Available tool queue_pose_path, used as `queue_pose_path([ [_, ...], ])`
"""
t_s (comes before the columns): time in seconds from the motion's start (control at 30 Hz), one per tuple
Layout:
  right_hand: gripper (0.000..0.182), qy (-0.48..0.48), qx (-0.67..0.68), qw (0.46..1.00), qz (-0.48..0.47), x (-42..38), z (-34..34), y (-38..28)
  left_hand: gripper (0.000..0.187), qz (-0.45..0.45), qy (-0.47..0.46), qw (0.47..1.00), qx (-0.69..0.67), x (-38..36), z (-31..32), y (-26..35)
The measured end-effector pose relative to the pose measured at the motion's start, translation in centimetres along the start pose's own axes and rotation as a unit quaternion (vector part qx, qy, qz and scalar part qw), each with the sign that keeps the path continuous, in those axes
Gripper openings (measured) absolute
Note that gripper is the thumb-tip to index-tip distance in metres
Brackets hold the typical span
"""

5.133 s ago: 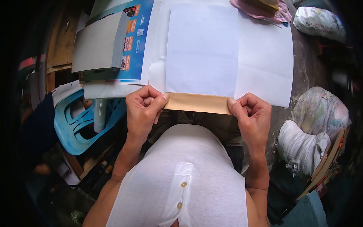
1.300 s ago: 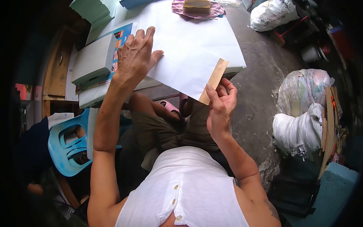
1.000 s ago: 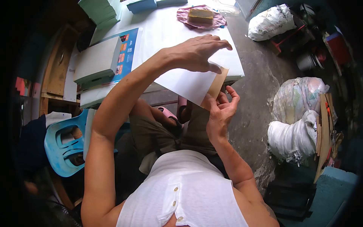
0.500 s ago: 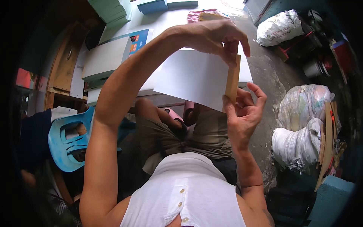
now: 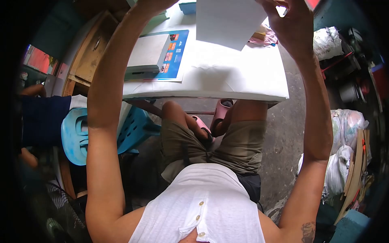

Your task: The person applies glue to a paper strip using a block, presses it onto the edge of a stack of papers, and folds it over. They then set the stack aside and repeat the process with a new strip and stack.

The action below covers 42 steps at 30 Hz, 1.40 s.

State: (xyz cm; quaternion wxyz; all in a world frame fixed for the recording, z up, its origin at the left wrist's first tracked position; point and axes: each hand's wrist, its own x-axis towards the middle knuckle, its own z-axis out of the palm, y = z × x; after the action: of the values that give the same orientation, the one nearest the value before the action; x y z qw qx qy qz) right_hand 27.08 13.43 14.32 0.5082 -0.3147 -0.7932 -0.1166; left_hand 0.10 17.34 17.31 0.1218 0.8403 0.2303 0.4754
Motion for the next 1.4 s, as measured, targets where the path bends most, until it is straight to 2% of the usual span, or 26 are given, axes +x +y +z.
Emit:
queue_pose_path([
  [0.03,0.045,-0.011,-0.035,0.997,-0.062,-0.2,0.4,1.2,0.024,0.036,0.020,0.999,0.033,-1.0,0.1,0.7],
  [0.07,0.045,0.004,-0.038,0.996,-0.081,-2.3,1.1,1.4,0.025,-0.014,0.042,0.992,0.118,-3.1,1.1,1.7],
  [0.1,0.046,0.003,-0.050,0.996,-0.076,-4.0,1.8,0.1,0.027,0.044,0.054,0.983,0.171,-5.8,2.0,0.9],
  [0.13,0.045,-0.018,-0.048,0.993,-0.106,-6.7,2.3,-0.1,0.033,0.152,0.053,0.971,0.176,-8.5,3.2,-1.1],
  [0.17,0.038,-0.002,-0.011,0.986,-0.164,-8.8,3.3,-0.9,0.038,0.114,0.027,0.976,0.186,-11.9,4.6,-0.3],
  [0.23,0.050,-0.044,0.027,0.987,-0.153,-13.9,4.2,-2.4,0.041,0.074,0.018,0.982,0.173,-17.5,7.4,0.8],
  [0.27,0.050,-0.065,0.040,0.988,-0.135,-16.2,4.4,-3.3,0.045,0.060,0.015,0.986,0.154,-19.8,8.6,0.7],
  [0.4,0.046,-0.053,0.023,0.993,-0.100,-20.4,4.3,-5.5,0.042,0.051,0.048,0.981,0.183,-23.8,11.3,2.5],
  [0.67,0.041,-0.035,0.006,0.998,-0.058,-21.5,4.8,-6.0,0.034,0.039,0.063,0.973,0.220,-24.4,13.5,2.6],
  [0.87,0.039,-0.041,0.005,0.999,0.019,-22.0,5.0,-5.9,0.030,0.014,0.079,0.977,0.196,-24.7,13.8,2.7],
  [1.03,0.037,-0.020,0.012,0.999,0.031,-22.3,5.5,-6.0,0.030,-0.001,0.095,0.979,0.181,-25.2,14.1,2.7],
  [1.4,0.034,-0.055,0.066,0.992,0.089,-20.9,4.5,-6.3,0.035,-0.046,0.099,0.981,0.162,-24.4,13.8,3.5],
])
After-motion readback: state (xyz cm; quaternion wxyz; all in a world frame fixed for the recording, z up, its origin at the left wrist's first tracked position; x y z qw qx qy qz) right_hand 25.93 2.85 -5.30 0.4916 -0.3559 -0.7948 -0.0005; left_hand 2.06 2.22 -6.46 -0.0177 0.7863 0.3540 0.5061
